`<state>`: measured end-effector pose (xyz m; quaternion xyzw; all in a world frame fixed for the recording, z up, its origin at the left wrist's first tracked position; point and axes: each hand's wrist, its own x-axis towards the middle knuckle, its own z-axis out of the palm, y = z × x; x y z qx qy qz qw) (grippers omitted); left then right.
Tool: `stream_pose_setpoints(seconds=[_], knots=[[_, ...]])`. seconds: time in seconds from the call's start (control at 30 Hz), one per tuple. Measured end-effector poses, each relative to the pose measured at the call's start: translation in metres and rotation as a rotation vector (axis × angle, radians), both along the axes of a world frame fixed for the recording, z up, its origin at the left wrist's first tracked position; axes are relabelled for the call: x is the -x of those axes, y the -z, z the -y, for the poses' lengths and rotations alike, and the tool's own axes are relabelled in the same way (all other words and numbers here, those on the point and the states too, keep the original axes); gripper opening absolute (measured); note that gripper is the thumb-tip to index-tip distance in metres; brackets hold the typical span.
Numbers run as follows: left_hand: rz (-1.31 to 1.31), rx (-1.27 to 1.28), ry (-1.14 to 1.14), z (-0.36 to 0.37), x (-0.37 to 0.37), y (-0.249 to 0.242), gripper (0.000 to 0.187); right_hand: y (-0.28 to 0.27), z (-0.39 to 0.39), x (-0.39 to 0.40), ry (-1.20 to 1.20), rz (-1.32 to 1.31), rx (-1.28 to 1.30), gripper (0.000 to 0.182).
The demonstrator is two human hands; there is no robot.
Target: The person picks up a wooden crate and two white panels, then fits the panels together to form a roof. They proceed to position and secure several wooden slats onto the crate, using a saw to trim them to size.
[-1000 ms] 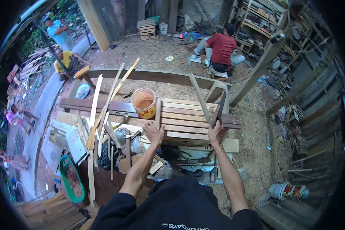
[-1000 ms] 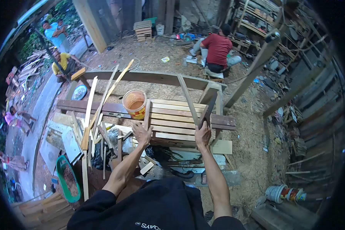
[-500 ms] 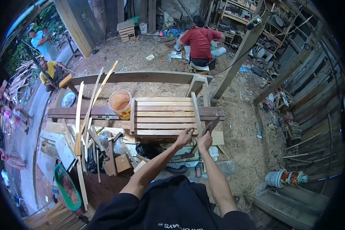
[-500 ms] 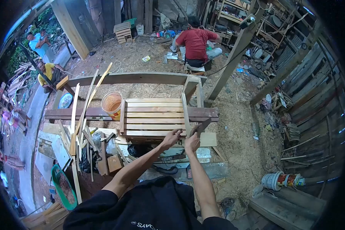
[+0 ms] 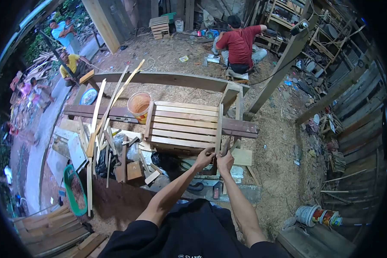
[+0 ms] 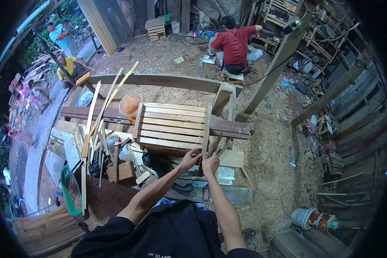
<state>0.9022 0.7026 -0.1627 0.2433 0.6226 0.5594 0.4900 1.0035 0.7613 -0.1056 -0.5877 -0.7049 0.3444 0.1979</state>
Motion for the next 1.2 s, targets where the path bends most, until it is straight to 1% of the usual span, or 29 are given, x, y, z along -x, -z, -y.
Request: stream_pose_setpoints(seconds=[0.03, 0.13, 0.23, 0.27, 0.37, 0.4, 0.43, 0.5, 0.53, 0.6, 0.63, 0.67, 0.7, 0.73, 0.77, 0.83, 0.87, 0.9, 0.97, 1.0, 1.03, 1.07, 1.1, 1.17, 1.2], knots=[[-0.006, -0.010, -0.012, 0.000, -0.002, -0.005, 0.039, -0.003, -0.001, -0.003, -0.024, -0.036, 0.031, 0.037], [-0.026, -0.026, -0.046, 0.002, -0.012, -0.015, 0.038, -0.016, 0.000, -0.010, -0.057, -0.166, 0.060, 0.039], [-0.019, -0.095, -0.031, 0.003, -0.017, -0.012, 0.033, -0.006, -0.002, -0.017, -0.073, -0.123, -0.011, 0.038], [0.049, -0.096, -0.026, 0.004, -0.019, -0.010, 0.032, -0.004, -0.002, -0.020, -0.076, -0.142, 0.018, 0.040], [0.142, -0.058, -0.019, 0.010, -0.016, -0.021, 0.033, -0.010, 0.002, -0.025, -0.092, -0.265, 0.058, 0.038], [0.117, -0.050, -0.012, 0.013, -0.012, -0.028, 0.032, -0.004, 0.002, -0.026, -0.113, -0.391, 0.097, 0.035], [0.134, -0.023, -0.035, 0.016, -0.009, -0.037, 0.036, -0.013, 0.004, -0.028, -0.163, -0.307, 0.083, 0.031], [0.273, -0.094, -0.163, 0.017, 0.005, -0.031, 0.038, -0.036, 0.010, -0.028, -0.270, -0.331, 0.138, 0.032], [0.325, -0.108, -0.175, 0.020, 0.017, -0.036, 0.042, -0.052, 0.011, -0.027, -0.331, -0.252, 0.148, 0.033], [0.423, -0.147, -0.205, 0.031, 0.047, -0.056, 0.046, -0.039, 0.006, -0.025, -0.415, -0.365, 0.191, 0.035], [0.508, -0.148, -0.205, 0.037, 0.062, -0.055, 0.048, -0.040, 0.005, -0.025, -0.452, -0.420, 0.209, 0.036], [0.492, -0.161, -0.185, 0.042, 0.074, -0.055, 0.048, -0.041, 0.002, -0.025, -0.457, -0.325, 0.190, 0.037], [0.473, -0.174, -0.165, 0.043, 0.084, -0.054, 0.049, -0.047, 0.003, -0.023, -0.466, -0.304, 0.188, 0.037], [0.397, -0.083, -0.150, 0.040, 0.085, -0.054, 0.048, -0.053, 0.005, -0.022, -0.475, -0.283, 0.188, 0.038], [0.251, 0.085, 0.019, 0.033, 0.091, -0.052, 0.048, -0.057, 0.007, -0.021, -0.483, -0.260, 0.186, 0.038], [0.459, 0.004, -0.024, 0.024, 0.085, -0.047, 0.047, -0.043, 0.008, -0.022, -0.426, -0.277, 0.158, 0.036], [0.546, -0.098, -0.059, 0.023, 0.081, -0.048, 0.039, -0.038, 0.007, -0.023, -0.445, -0.300, 0.154, 0.035], [0.632, -0.101, -0.120, 0.018, 0.081, -0.047, 0.030, -0.035, 0.007, -0.022, -0.461, -0.325, 0.154, 0.035], [0.561, -0.075, -0.062, 0.019, 0.082, -0.040, 0.033, -0.024, 0.008, -0.019, -0.435, -0.371, 0.176, 0.034], [0.523, -0.073, -0.080, 0.022, 0.082, -0.040, 0.027, -0.021, 0.010, -0.021, -0.414, -0.391, 0.191, 0.033], [0.485, -0.072, -0.098, 0.025, 0.083, -0.045, 0.021, -0.044, 0.018, -0.017, -0.413, -0.334, 0.221, 0.031], [0.454, -0.082, -0.135, 0.029, 0.085, -0.050, 0.021, -0.041, 0.016, -0.019, -0.387, -0.301, 0.188, 0.030], [0.517, -0.075, -0.136, 0.032, 0.090, -0.047, 0.018, -0.039, 0.013, -0.021, -0.364, -0.270, 0.154, 0.029], [0.509, -0.129, -0.243, 0.034, 0.098, -0.038, 0.018, -0.041, 0.003, -0.032, -0.317, -0.455, 0.226, 0.030], [0.474, -0.151, -0.291, 0.037, 0.103, -0.040, 0.019, -0.045, 0.001, -0.038, -0.291, -0.398, 0.195, 0.032]])
